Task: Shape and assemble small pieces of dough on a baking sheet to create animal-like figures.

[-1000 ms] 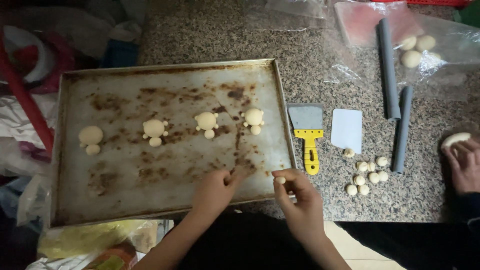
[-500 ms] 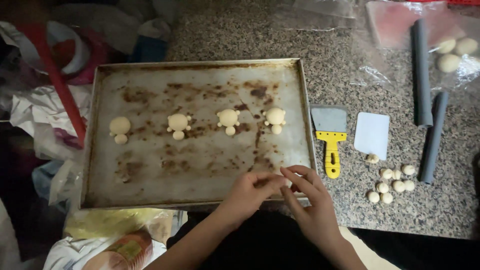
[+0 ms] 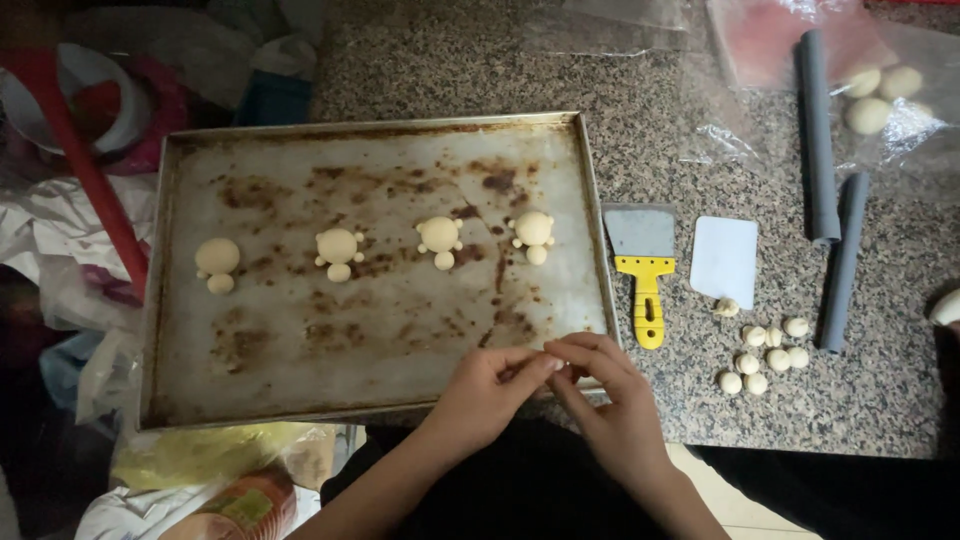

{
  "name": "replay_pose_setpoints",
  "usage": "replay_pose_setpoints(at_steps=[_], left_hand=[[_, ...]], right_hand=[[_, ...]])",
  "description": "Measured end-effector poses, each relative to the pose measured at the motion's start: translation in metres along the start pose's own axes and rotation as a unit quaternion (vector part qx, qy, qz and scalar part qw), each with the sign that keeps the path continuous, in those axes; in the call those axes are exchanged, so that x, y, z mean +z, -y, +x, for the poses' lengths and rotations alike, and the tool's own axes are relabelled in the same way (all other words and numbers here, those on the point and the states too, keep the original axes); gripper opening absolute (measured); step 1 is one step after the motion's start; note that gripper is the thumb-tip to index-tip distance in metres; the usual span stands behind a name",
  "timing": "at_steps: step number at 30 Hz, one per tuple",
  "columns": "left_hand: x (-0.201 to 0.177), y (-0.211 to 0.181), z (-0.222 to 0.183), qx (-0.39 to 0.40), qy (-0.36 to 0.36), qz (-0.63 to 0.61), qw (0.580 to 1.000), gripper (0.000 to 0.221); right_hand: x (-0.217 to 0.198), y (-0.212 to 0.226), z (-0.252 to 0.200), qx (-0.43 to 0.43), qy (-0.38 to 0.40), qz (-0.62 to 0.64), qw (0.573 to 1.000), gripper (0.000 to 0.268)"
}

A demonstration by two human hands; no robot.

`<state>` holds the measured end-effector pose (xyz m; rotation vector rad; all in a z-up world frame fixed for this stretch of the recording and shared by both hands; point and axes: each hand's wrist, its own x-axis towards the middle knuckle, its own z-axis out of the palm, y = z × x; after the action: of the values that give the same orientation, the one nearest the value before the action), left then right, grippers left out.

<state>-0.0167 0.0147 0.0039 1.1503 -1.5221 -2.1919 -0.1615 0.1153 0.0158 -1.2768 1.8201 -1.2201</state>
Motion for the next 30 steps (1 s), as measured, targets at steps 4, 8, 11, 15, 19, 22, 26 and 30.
replay_pose_setpoints(at_steps=[4, 8, 11, 15, 19, 22, 26, 30], left_hand=[[-0.001, -0.001, 0.000, -0.012, 0.005, -0.030, 0.999, 0.032], [-0.002, -0.004, -0.002, -0.039, 0.010, -0.015, 0.999, 0.034], [0.002, -0.012, -0.004, -0.073, -0.017, -0.033, 0.997, 0.034], [0.003, 0.008, 0.001, 0.015, -0.048, -0.078, 0.996, 0.052], [-0.009, 0.018, 0.002, 0.044, -0.043, -0.082, 0.995, 0.046], [-0.043, 0.018, 0.002, 0.066, -0.043, -0.030, 0.996, 0.042], [-0.158, 0.028, 0.007, 0.046, -0.208, 0.104, 0.972, 0.029], [-0.274, 0.017, -0.011, -0.010, -0.424, 0.150, 0.893, 0.037]], right_hand=[[0.003, -0.008, -0.002, -0.005, -0.006, 0.000, 1.000, 0.046], [0.005, -0.001, -0.001, -0.003, -0.029, -0.008, 1.000, 0.022], [0.004, -0.003, -0.001, -0.030, -0.035, -0.020, 0.999, 0.019], [0.004, -0.009, -0.002, -0.077, -0.019, -0.061, 0.995, 0.027], [0.007, -0.022, -0.003, -0.086, 0.023, -0.063, 0.994, 0.033], [0.010, -0.034, -0.004, -0.083, 0.065, -0.057, 0.993, 0.061], [0.014, -0.035, -0.003, 0.016, 0.046, -0.087, 0.995, 0.070], [0.013, -0.041, 0.003, 0.000, 0.071, -0.105, 0.992, 0.055]])
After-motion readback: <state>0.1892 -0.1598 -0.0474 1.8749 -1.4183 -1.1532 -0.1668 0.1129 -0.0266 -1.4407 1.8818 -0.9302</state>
